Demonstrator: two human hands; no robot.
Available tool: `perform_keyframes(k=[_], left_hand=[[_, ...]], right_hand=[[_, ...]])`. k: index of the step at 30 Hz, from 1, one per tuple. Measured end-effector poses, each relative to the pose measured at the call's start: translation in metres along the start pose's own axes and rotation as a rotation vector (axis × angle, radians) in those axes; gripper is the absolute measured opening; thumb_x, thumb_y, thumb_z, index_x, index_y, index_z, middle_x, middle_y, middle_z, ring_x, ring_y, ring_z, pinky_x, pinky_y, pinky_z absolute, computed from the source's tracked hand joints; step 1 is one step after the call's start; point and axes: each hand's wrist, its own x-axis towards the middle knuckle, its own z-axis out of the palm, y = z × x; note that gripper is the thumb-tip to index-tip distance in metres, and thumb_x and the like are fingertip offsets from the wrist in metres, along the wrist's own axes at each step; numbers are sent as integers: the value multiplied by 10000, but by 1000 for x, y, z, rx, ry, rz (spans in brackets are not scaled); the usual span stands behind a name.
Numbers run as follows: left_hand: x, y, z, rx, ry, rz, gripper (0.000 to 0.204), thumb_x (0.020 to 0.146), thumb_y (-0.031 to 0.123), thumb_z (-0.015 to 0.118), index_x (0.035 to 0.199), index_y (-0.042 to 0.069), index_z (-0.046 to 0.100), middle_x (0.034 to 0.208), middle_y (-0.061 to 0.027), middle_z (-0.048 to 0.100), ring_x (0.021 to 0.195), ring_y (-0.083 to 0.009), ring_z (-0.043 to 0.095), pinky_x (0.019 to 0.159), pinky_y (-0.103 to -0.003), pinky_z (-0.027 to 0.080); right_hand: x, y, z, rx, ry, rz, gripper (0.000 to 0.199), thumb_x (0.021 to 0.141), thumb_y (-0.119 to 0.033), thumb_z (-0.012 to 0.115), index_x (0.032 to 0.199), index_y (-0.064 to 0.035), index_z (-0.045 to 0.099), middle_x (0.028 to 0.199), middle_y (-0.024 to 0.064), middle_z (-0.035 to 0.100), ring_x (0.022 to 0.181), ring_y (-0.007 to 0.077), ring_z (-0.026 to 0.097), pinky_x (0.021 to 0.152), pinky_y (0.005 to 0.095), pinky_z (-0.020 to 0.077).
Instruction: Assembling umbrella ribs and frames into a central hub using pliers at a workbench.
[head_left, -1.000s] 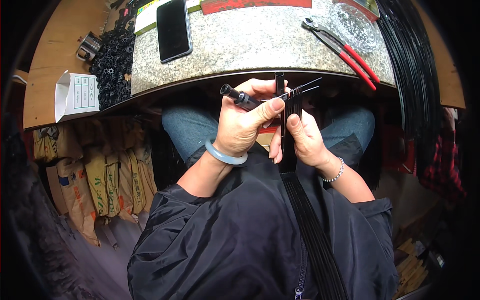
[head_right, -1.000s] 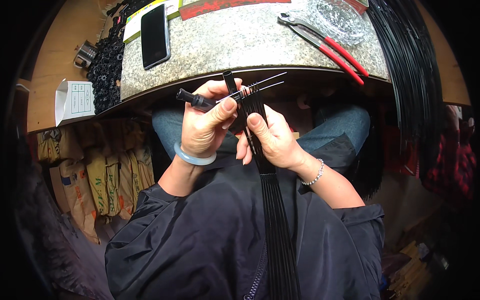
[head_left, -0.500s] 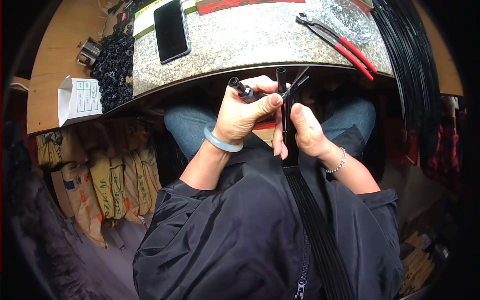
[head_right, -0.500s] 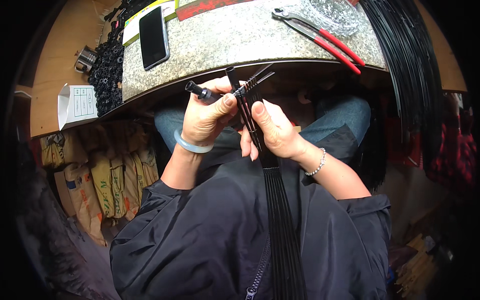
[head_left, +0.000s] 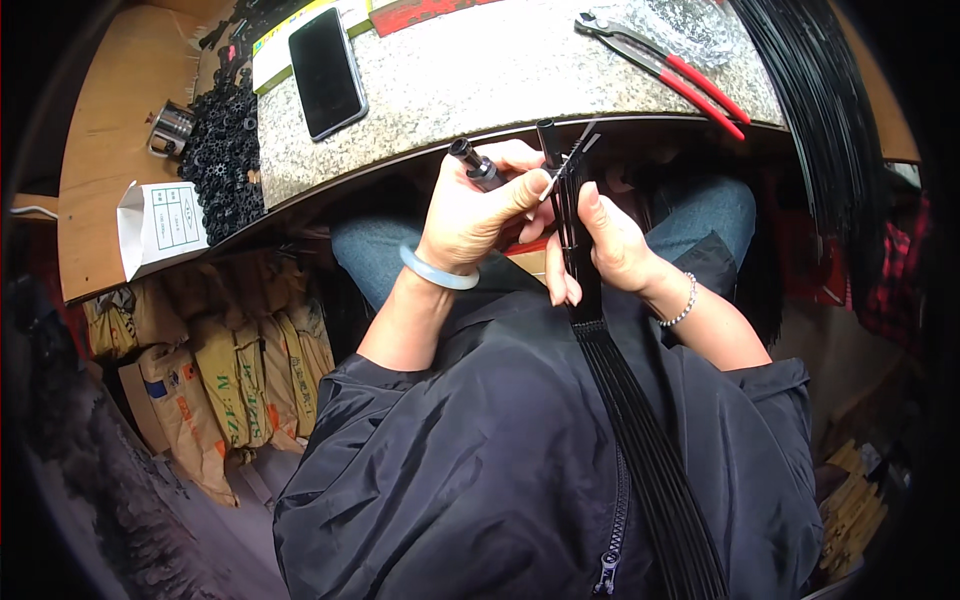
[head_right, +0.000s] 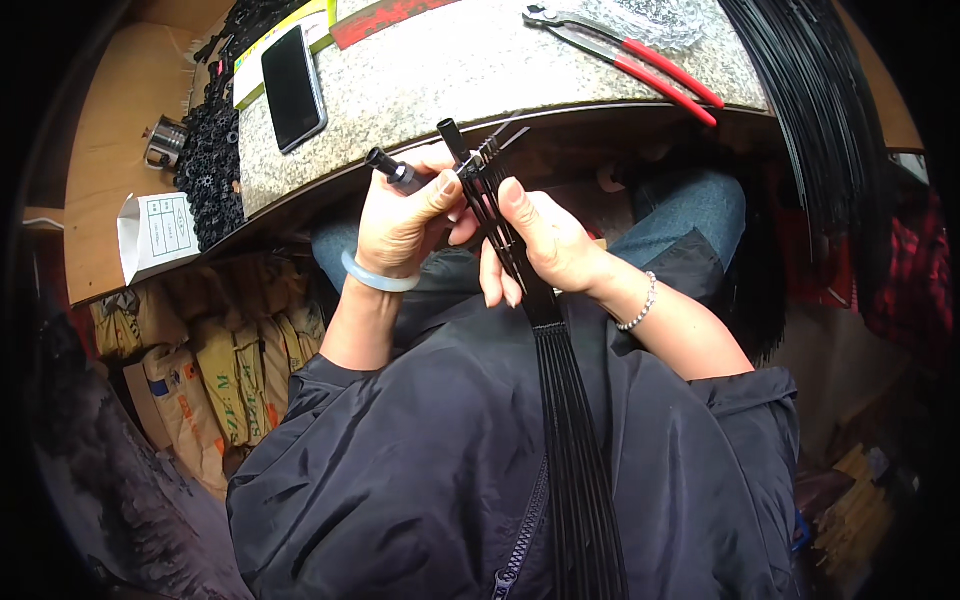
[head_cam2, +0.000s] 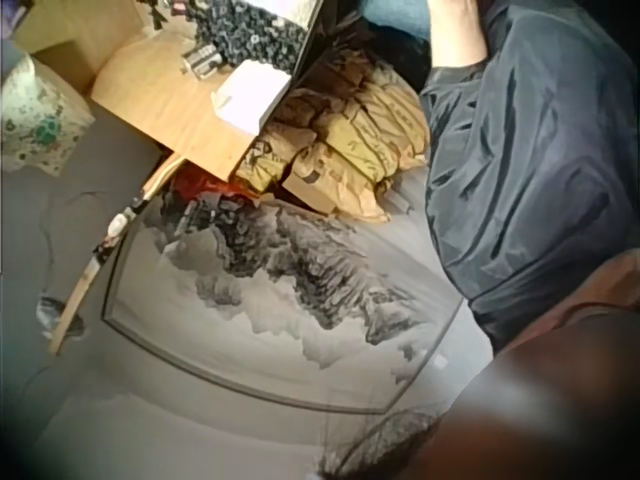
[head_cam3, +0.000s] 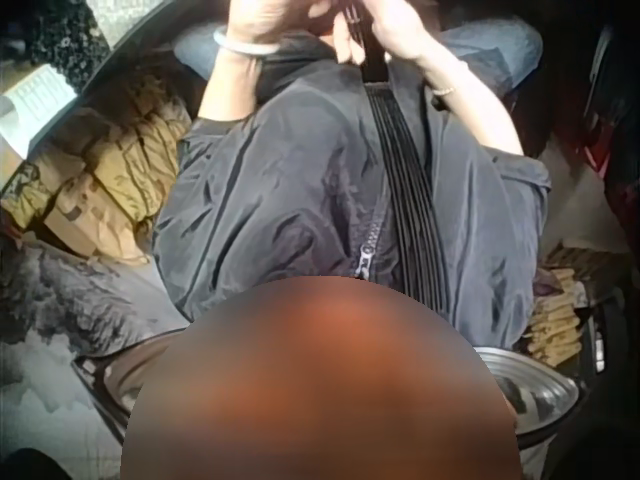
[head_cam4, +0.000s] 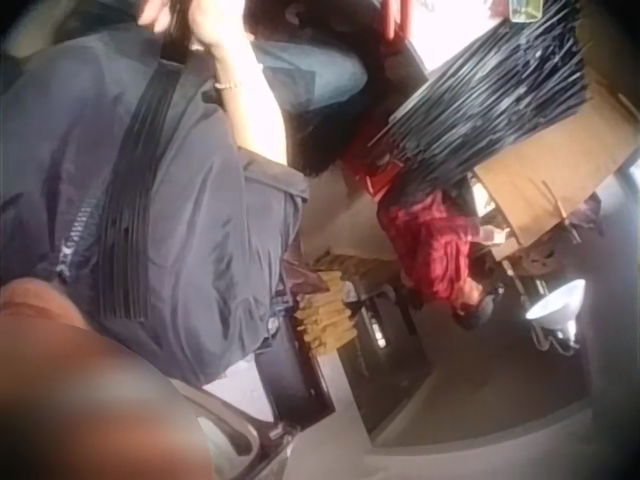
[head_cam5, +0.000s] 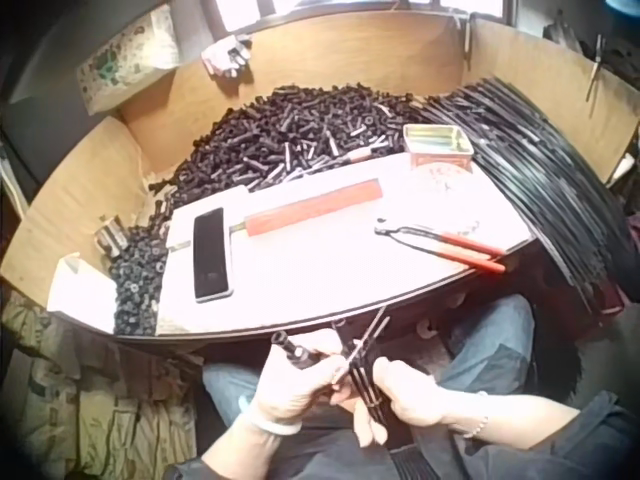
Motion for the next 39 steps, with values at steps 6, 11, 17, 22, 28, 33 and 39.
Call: perform_keyframes(k=[6, 11, 17, 22, 28, 33, 39], left_hand=[[6, 13, -1, 282, -67, 78, 154, 786, 54, 703, 920, 0, 648, 736, -62, 626, 598, -105, 579, 531, -220, 460], [6, 29, 2, 400, 88, 96, 316, 770, 170, 736, 1005, -16, 638, 716, 9, 611, 577, -44, 516, 544, -178, 401], [18, 45, 12, 61, -30, 190, 404, 977, 255, 398, 1287, -3, 374, 1287, -235, 463, 1210, -336, 455, 984, -407, 413], [28, 45, 23, 144, -118, 108, 368, 975, 323, 390, 1142, 26, 527, 1214, -224, 532, 1180, -309, 495, 976, -393, 417], [33, 41, 18, 203, -83, 67, 404, 932, 282, 519, 1148, -59, 539, 1002, -108, 621, 905, -148, 592, 836, -280, 472], [31, 42, 20, 258, -53, 19, 417, 929, 268, 527, 1194, -54, 518, 985, -113, 647, 920, -164, 615, 851, -275, 476], [30, 42, 18, 285, -104, 12, 419, 941, 265, 499, 1216, -51, 500, 1037, -145, 640, 960, -168, 613, 867, -291, 472]], right_hand=[[1, 4, -6, 97, -62, 34, 759, 876, -662, 252, 807, 16, 586, 548, 119, 578, 405, 131, 523, 415, 207, 412], [-1, 4, 0, 20, 32, -10, 665, 891, -634, 258, 667, -43, 463, 463, 66, 451, 356, 121, 429, 373, 226, 367], [0, 6, 0, 27, 88, 13, 686, 901, -628, 253, 691, -28, 511, 491, 77, 512, 397, 120, 464, 413, 228, 388], [0, 6, 3, 7, 116, 33, 689, 892, -639, 269, 700, -25, 516, 497, 80, 521, 406, 122, 482, 421, 225, 392], [0, 4, 4, -7, 144, 15, 681, 899, -632, 256, 696, -33, 508, 494, 72, 515, 406, 115, 480, 419, 217, 392], [2, 2, 3, -14, 146, 17, 670, 905, -623, 250, 693, -39, 502, 495, 69, 514, 404, 111, 479, 415, 211, 388], [4, 0, 2, -19, 148, -1, 663, 907, -619, 251, 691, -43, 498, 496, 68, 516, 400, 108, 471, 411, 208, 386]])
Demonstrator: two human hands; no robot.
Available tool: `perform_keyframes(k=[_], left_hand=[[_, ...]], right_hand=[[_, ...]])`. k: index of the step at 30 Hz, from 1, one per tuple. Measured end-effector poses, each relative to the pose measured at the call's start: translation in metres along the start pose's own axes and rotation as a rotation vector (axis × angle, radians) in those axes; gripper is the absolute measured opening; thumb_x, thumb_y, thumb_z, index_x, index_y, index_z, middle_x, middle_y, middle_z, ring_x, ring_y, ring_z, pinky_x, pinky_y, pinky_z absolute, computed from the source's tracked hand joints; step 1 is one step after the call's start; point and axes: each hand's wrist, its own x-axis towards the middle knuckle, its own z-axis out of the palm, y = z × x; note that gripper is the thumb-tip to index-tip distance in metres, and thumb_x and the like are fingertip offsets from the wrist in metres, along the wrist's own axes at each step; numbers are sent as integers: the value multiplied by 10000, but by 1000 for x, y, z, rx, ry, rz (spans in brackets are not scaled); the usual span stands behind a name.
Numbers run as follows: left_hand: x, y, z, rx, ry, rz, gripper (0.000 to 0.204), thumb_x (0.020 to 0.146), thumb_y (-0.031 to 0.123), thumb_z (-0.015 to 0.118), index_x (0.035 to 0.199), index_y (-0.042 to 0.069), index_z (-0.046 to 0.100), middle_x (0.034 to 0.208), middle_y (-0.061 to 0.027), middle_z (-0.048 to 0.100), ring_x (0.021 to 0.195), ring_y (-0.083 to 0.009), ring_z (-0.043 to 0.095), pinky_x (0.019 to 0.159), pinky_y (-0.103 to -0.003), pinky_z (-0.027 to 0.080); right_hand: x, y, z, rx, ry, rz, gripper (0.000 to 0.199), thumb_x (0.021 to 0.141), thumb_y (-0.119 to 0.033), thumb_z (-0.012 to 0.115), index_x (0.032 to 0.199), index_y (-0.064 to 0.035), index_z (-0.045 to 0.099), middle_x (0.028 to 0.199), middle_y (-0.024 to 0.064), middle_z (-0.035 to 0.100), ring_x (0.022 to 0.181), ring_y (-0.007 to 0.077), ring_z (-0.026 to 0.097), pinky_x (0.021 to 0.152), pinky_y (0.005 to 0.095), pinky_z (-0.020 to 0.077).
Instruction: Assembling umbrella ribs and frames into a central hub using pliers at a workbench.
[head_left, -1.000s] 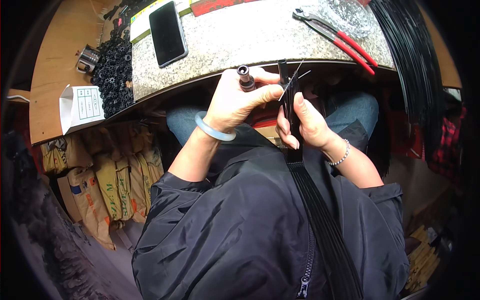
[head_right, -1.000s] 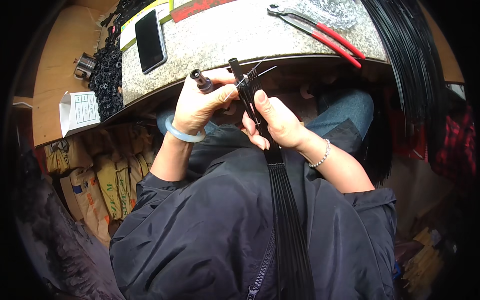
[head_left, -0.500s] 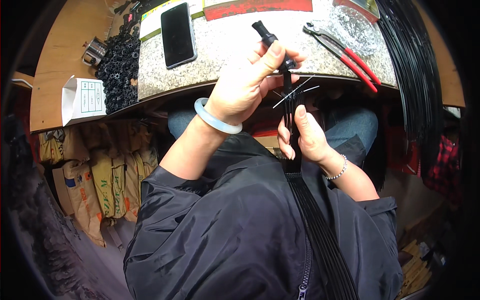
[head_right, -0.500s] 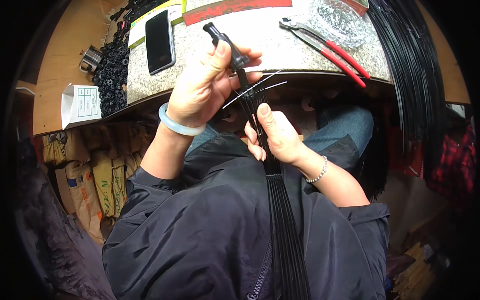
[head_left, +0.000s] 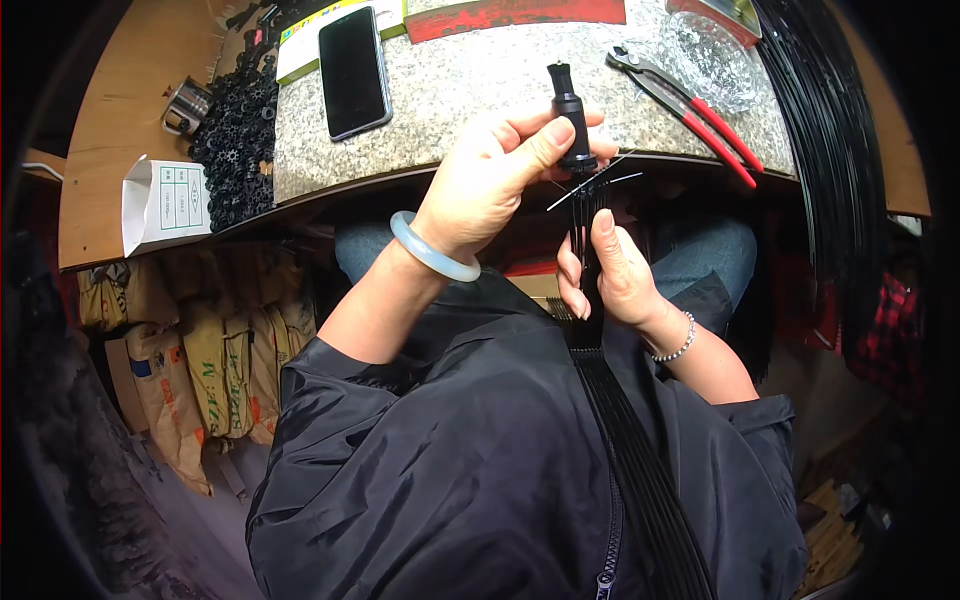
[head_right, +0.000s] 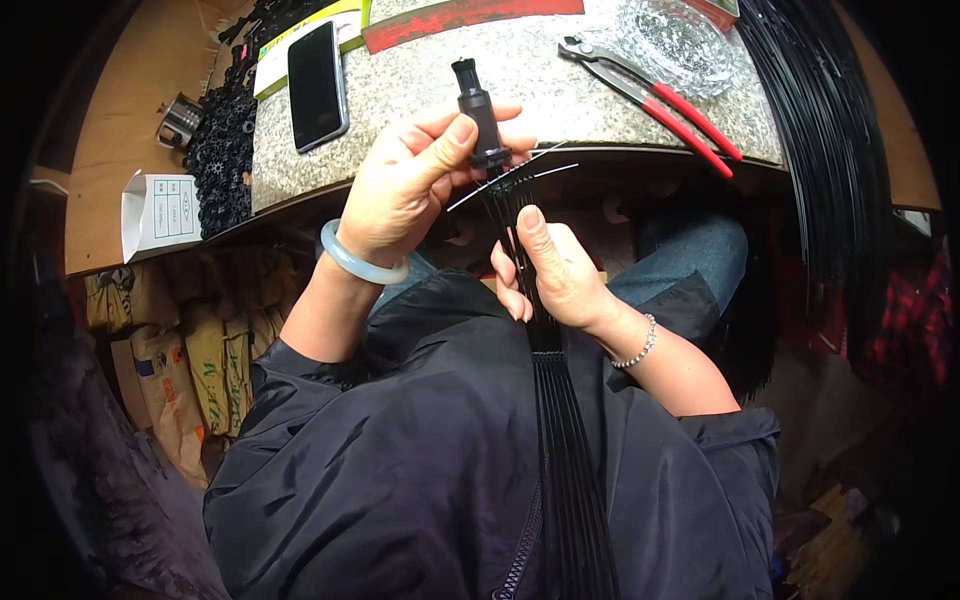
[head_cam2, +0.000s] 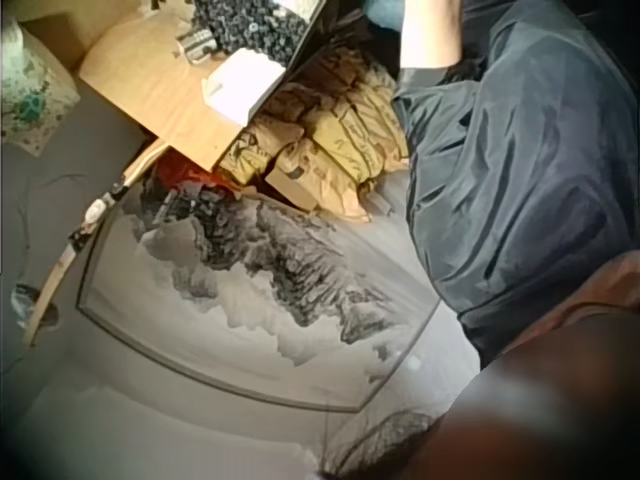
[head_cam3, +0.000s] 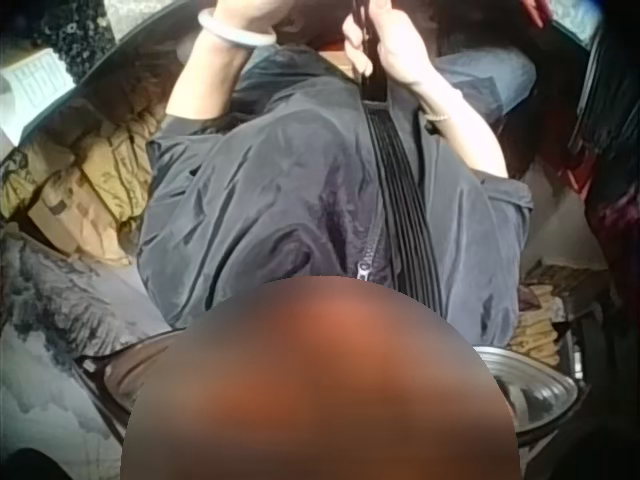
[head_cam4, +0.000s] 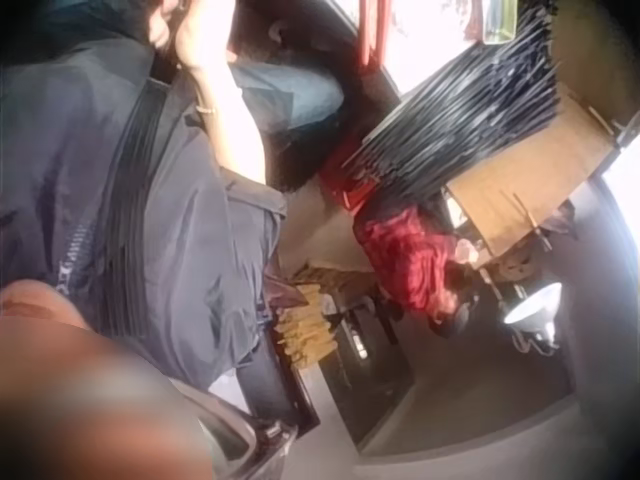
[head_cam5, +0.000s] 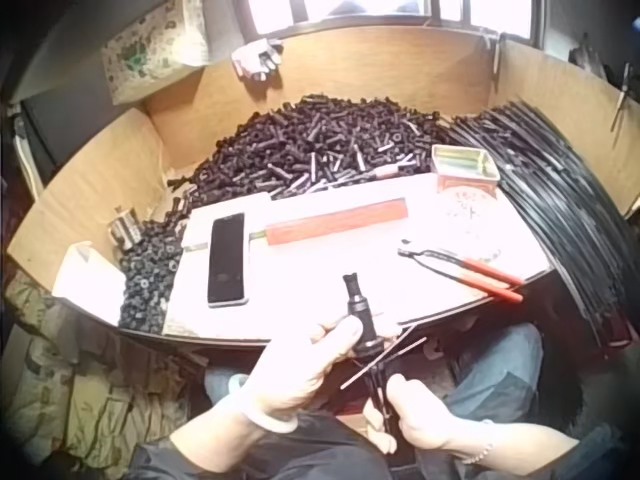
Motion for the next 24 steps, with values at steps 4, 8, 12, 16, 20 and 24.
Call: perform_keyframes(k=[4, 8, 12, 16, 20, 24], left_hand=[[-2, -2, 0, -12, -29, -11, 419, 946, 253, 489, 1237, -48, 478, 1060, -147, 633, 971, -163, 607, 877, -292, 464], [-5, -1, 2, -22, -12, -18, 411, 942, 252, 499, 1233, -37, 483, 1067, -145, 628, 984, -165, 602, 872, -289, 466], [-5, -4, 1, -46, 22, -21, 373, 924, 226, 535, 1194, -31, 506, 1030, -133, 634, 972, -165, 604, 864, -286, 471], [-5, -5, 0, -33, 51, 21, 352, 911, 202, 561, 1172, -30, 515, 1005, -126, 636, 948, -163, 610, 845, -283, 481], [-9, 1, 0, 14, 36, -66, 331, 907, 225, 571, 1128, -20, 558, 1013, -107, 631, 923, -135, 604, 797, -236, 476], [-9, -4, -4, -39, -43, -59, 282, 897, 226, 598, 1053, -8, 590, 903, -15, 610, 808, -63, 555, 730, -199, 453]], right_hand=[[-2, 1, 1, 5, 8, -1, 658, 911, -612, 248, 701, -41, 499, 501, 70, 520, 403, 109, 474, 413, 209, 386], [-2, 2, 0, 3, 5, -12, 660, 916, -604, 244, 700, -36, 501, 504, 73, 525, 407, 111, 481, 414, 212, 389], [-1, 1, 0, -2, -10, -9, 667, 913, -608, 244, 698, -32, 501, 505, 74, 526, 409, 112, 486, 416, 210, 395], [1, -1, 2, -31, -1, -11, 656, 915, -609, 226, 685, -44, 467, 496, 84, 510, 382, 128, 459, 418, 219, 384], [0, 1, 2, -18, -10, 3, 658, 912, -612, 227, 684, -44, 467, 491, 83, 507, 381, 131, 460, 416, 221, 384], [-2, 0, 4, -37, -2, 3, 664, 905, -621, 232, 679, -42, 465, 485, 83, 496, 378, 136, 461, 413, 222, 385]])
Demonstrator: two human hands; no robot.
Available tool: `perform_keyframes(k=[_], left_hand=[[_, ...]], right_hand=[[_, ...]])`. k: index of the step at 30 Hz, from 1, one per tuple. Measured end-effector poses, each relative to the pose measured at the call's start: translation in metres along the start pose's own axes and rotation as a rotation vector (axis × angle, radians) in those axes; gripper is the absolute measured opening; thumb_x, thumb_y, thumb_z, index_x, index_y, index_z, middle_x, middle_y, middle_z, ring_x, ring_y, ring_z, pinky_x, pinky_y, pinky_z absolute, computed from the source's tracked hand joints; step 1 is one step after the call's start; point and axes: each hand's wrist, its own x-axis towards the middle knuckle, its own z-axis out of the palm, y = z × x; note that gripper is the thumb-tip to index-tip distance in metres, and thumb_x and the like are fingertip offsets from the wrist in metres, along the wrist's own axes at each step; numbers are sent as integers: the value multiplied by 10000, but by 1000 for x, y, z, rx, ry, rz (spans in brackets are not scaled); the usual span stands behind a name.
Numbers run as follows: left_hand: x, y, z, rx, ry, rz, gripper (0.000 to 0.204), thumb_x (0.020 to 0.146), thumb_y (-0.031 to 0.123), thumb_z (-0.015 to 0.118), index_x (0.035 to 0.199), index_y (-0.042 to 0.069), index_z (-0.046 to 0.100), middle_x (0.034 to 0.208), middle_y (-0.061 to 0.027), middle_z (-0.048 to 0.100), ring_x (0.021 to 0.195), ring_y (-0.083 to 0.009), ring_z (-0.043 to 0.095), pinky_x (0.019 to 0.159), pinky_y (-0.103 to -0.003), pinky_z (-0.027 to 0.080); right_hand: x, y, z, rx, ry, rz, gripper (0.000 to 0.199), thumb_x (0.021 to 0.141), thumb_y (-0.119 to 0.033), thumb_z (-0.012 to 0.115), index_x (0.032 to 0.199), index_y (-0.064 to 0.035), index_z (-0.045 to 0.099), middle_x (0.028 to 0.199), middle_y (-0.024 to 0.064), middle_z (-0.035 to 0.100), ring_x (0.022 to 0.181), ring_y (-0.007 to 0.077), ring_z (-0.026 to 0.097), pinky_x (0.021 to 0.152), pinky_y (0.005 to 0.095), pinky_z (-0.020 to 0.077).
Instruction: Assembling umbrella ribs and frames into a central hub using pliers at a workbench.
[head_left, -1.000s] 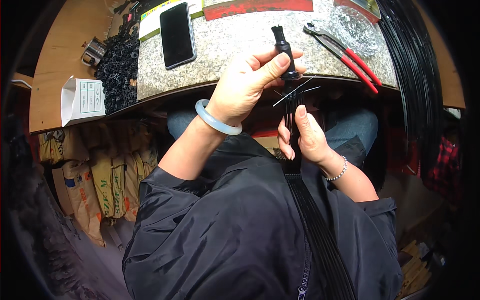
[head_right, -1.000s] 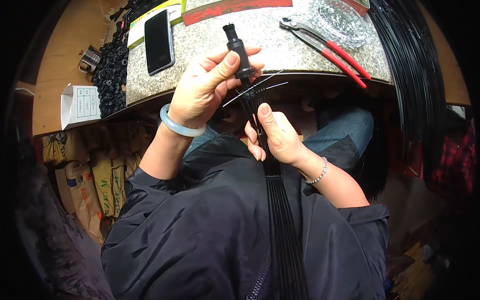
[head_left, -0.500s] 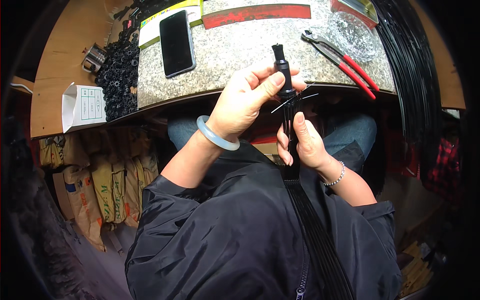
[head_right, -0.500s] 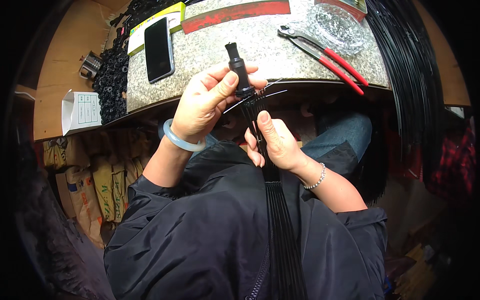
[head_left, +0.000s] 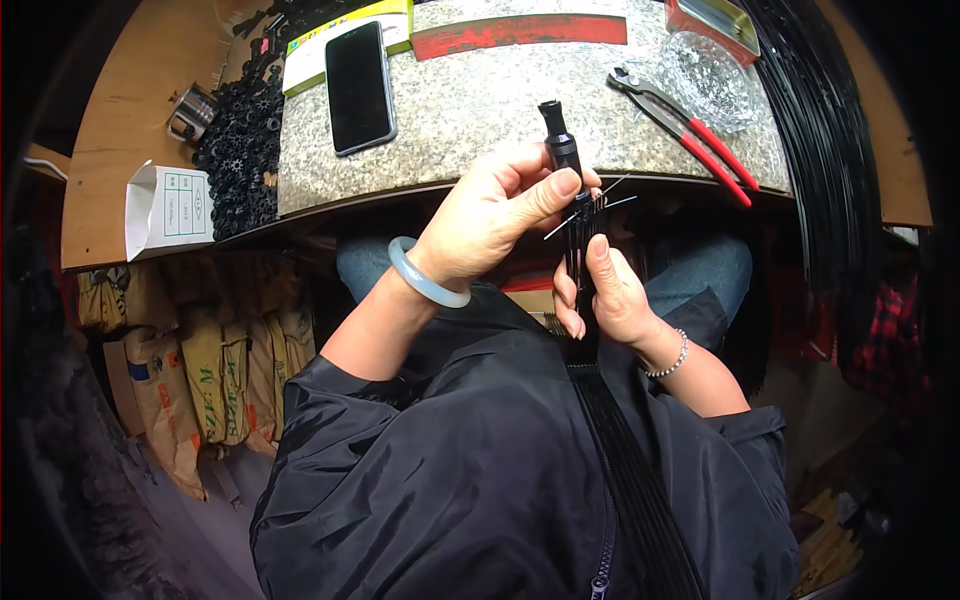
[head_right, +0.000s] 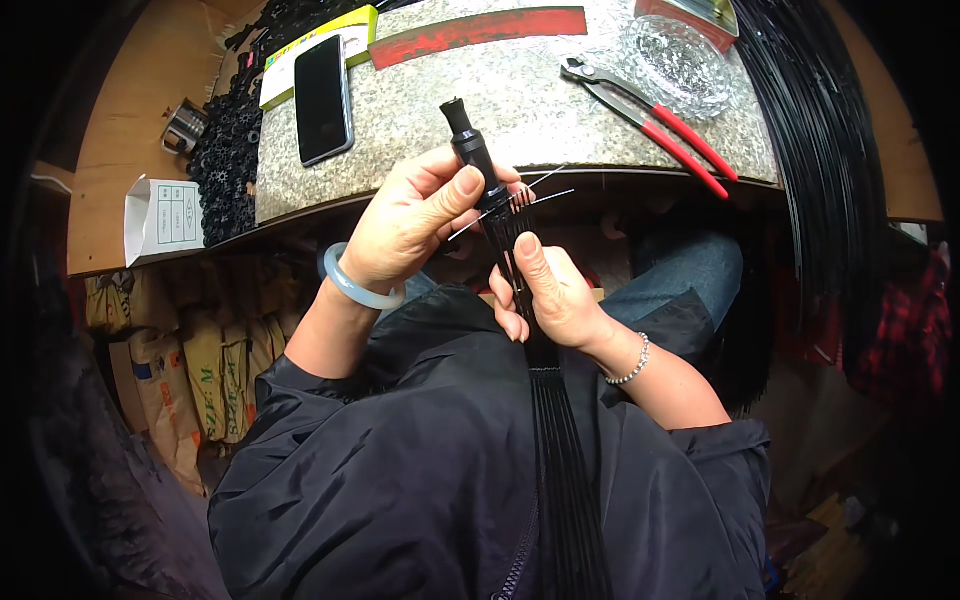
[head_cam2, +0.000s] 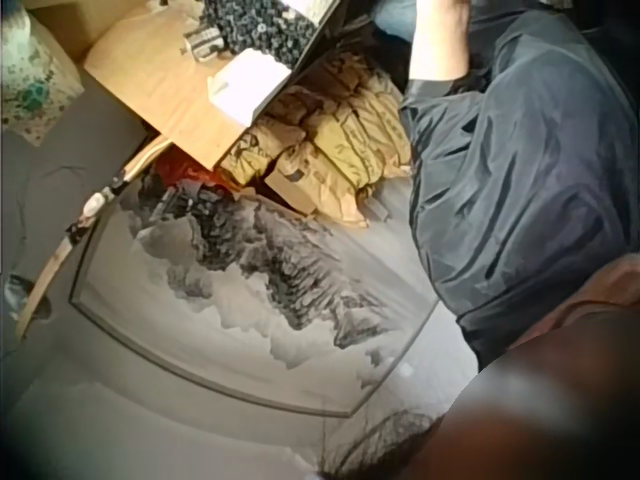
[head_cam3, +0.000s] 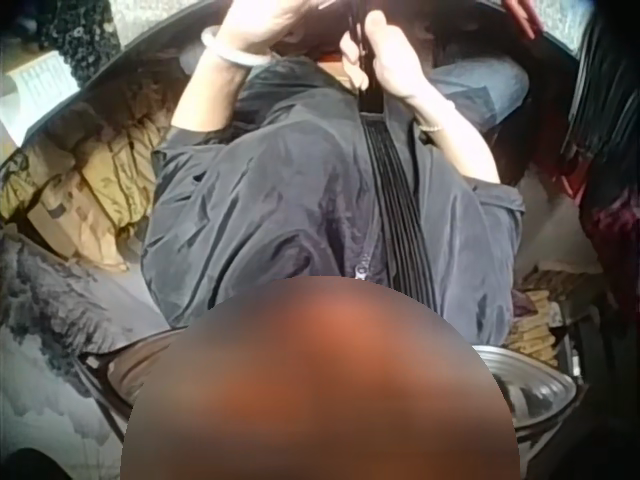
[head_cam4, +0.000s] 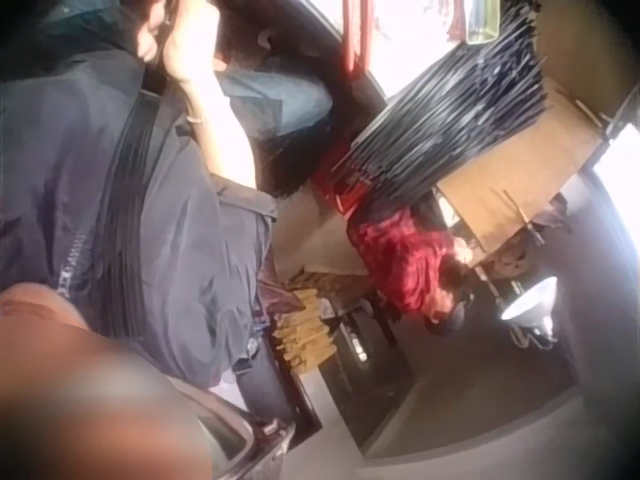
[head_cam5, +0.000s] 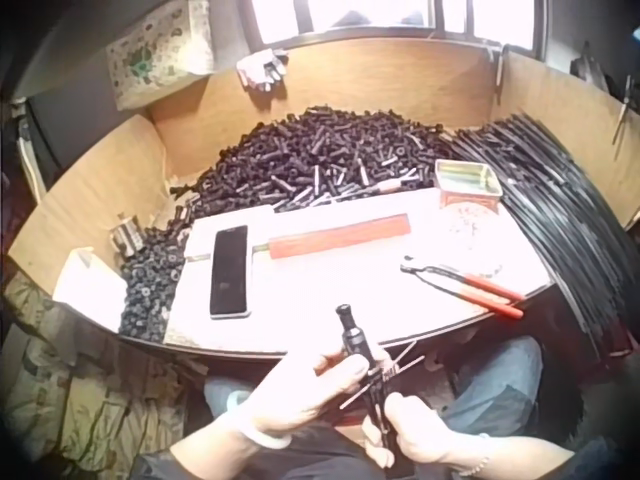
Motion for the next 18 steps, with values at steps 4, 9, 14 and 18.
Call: perform_keyframes(k=[4, 9, 14, 18], left_hand=[[-3, 3, 4, 34, 58, 12, 261, 892, 224, 604, 1031, 4, 589, 908, -22, 623, 816, -63, 575, 718, -196, 464], [-1, 2, 5, 38, 71, -15, 244, 872, 207, 631, 1015, 13, 589, 903, -22, 632, 805, -60, 581, 708, -194, 474], [-2, 0, 7, 46, 57, 46, 224, 863, 192, 642, 983, 9, 593, 877, -20, 633, 771, -55, 579, 678, -190, 475], [-1, -2, 8, 70, 83, 53, 216, 866, 185, 639, 975, 5, 591, 841, -16, 629, 745, -49, 572, 656, -188, 473]], right_hand=[[0, 1, -1, 12, -28, -3, 676, 903, -625, 237, 680, -34, 479, 490, 84, 509, 394, 127, 477, 412, 217, 391], [0, 0, -3, 17, -23, -1, 690, 899, -633, 246, 675, -29, 495, 492, 81, 523, 403, 119, 489, 408, 209, 395], [-1, 2, -2, 13, -19, -17, 653, 904, -620, 238, 686, -42, 450, 477, 82, 476, 369, 143, 453, 396, 223, 376], [0, 1, -2, 13, -19, -32, 648, 905, -616, 244, 685, -43, 449, 477, 78, 474, 367, 140, 449, 399, 223, 379]])
